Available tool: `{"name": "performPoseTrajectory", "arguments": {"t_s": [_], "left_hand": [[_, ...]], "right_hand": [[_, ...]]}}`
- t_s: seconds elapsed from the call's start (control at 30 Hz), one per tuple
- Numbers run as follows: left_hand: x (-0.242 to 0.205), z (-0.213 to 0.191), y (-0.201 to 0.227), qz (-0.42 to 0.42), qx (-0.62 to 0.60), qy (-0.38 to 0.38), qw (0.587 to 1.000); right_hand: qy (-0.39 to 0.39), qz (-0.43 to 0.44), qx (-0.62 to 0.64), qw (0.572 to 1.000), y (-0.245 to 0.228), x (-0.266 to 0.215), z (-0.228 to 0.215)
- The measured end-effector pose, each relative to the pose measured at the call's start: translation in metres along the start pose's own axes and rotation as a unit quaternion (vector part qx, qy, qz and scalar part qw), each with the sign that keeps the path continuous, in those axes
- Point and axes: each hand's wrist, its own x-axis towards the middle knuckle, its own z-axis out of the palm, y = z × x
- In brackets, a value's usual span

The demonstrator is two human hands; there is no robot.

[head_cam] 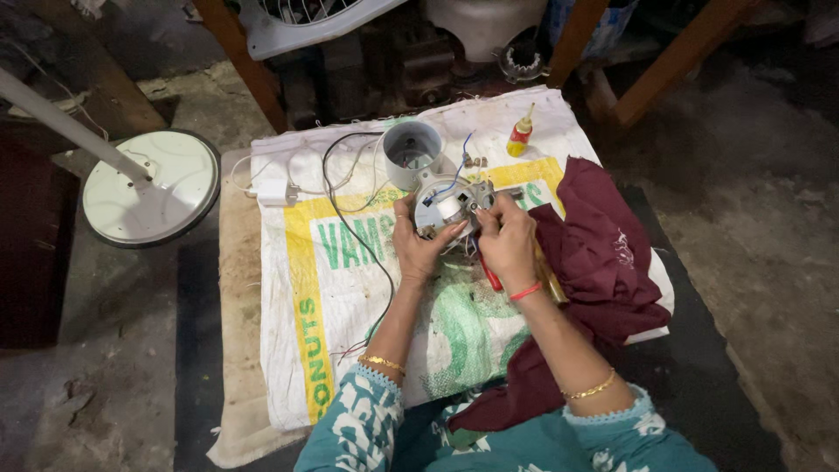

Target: The person works on a disassembled fan motor, using pliers and a screwdriver to adjust wires and components. Then, the person cleans the fan cage with a cloth, wiping the metal bars and frame.

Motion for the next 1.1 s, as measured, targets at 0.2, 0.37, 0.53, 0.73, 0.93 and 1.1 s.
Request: {"name": "performPoseTrajectory", "arguments": {"t_s": [0.2,0.37,0.53,0.73,0.93,1.1], "left_hand": [[0.0,-0.001,-0.004,-0.016,-0.028,-0.002,0.999],[0.001,-0.001,-0.005,0.007,-0.017,-0.005,1.0],[-0.001,-0.001,-0.007,0.013,-0.002,-0.003,1.0],[0.001,-0.002,-0.007,0.022,0.012,-0.002,1.0],[0.001,-0.003,-0.007,0.023,-0.032,-0.014,0.999],[0.001,-0.002,-0.006,0.013,0.013,-0.013,1.0]], "right_hand": [[0.029,0.007,0.008,1.0,0.006,-0.007,0.013],[-0.056,0.138,0.142,0.979,0.007,-0.001,-0.002],[-0.094,0.081,0.111,0.986,0.007,0.019,-0.043],[-0.269,-0.175,-0.035,0.946,-0.002,0.068,-0.062],[-0.353,-0.212,-0.097,0.906,-0.016,0.101,-0.056],[-0.424,-0.212,-0.187,0.86,-0.03,0.12,-0.052]]}}
